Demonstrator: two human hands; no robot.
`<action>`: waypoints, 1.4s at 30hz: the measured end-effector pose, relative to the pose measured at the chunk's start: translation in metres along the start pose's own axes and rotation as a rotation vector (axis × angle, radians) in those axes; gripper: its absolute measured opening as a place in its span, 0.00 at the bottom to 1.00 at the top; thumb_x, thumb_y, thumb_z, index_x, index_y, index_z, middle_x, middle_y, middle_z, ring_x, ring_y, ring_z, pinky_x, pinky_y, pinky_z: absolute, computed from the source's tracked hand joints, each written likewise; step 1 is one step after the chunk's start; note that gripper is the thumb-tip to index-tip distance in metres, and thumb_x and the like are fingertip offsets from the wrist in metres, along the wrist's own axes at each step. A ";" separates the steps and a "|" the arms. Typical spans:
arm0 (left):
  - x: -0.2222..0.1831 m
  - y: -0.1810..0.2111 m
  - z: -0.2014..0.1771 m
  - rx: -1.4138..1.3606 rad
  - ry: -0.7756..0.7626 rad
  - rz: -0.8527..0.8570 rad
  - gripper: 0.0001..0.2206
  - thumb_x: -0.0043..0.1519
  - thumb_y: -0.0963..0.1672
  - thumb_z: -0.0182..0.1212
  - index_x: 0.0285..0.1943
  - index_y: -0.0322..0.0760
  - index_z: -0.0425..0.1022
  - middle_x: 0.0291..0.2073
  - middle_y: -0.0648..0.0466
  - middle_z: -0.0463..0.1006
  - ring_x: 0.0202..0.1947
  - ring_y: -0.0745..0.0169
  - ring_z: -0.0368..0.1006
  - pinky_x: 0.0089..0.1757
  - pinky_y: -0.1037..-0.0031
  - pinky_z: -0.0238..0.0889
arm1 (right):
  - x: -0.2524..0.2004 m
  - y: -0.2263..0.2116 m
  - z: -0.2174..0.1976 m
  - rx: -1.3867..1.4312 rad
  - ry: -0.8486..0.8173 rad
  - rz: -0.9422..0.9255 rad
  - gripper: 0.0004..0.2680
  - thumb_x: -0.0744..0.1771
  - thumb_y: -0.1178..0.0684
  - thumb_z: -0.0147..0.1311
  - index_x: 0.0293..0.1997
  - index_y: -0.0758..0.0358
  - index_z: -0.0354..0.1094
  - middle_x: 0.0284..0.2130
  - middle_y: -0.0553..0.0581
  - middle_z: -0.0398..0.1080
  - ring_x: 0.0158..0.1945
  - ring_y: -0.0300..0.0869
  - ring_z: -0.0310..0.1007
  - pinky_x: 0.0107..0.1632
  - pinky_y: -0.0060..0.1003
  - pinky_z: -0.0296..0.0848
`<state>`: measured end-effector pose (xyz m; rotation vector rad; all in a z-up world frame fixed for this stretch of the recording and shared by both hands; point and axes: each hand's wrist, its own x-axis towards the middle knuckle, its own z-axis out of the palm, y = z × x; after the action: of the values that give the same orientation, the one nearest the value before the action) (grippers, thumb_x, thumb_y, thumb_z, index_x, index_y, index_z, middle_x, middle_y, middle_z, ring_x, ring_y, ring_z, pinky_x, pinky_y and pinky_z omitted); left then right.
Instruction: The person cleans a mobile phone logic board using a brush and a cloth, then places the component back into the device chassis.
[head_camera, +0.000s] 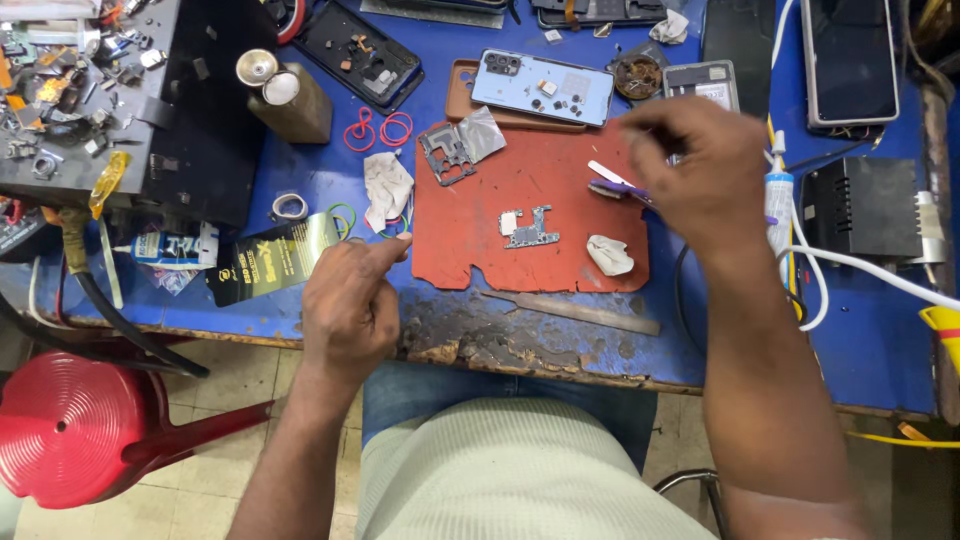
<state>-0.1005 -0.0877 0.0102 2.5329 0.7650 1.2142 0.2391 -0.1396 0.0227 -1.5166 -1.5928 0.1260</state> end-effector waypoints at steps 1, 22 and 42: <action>0.001 0.000 0.000 -0.001 -0.003 0.000 0.23 0.52 0.29 0.54 0.56 0.30 0.75 0.38 0.46 0.79 0.37 0.48 0.74 0.43 0.62 0.67 | 0.000 0.002 -0.004 -0.016 0.107 0.011 0.02 0.70 0.64 0.61 0.46 0.69 0.77 0.39 0.58 0.78 0.39 0.38 0.79 0.43 0.30 0.76; 0.136 -0.039 0.081 -0.351 0.043 0.188 0.18 0.64 0.29 0.52 0.58 0.34 0.75 0.42 0.49 0.80 0.40 0.56 0.78 0.43 0.71 0.70 | 0.000 0.027 -0.027 -0.644 -0.249 0.583 0.38 0.58 0.40 0.73 0.74 0.57 0.54 0.55 0.75 0.61 0.54 0.69 0.66 0.53 0.57 0.68; 0.117 -0.053 0.079 -0.311 -0.114 0.161 0.20 0.59 0.30 0.55 0.60 0.33 0.74 0.39 0.50 0.79 0.41 0.54 0.77 0.44 0.67 0.67 | 0.001 0.031 -0.022 -0.679 -0.212 0.514 0.41 0.58 0.47 0.77 0.77 0.63 0.50 0.55 0.76 0.63 0.57 0.69 0.66 0.56 0.56 0.69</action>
<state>0.0033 0.0218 0.0154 2.4131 0.3223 1.1231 0.2770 -0.1423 0.0166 -2.4996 -1.4365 0.0288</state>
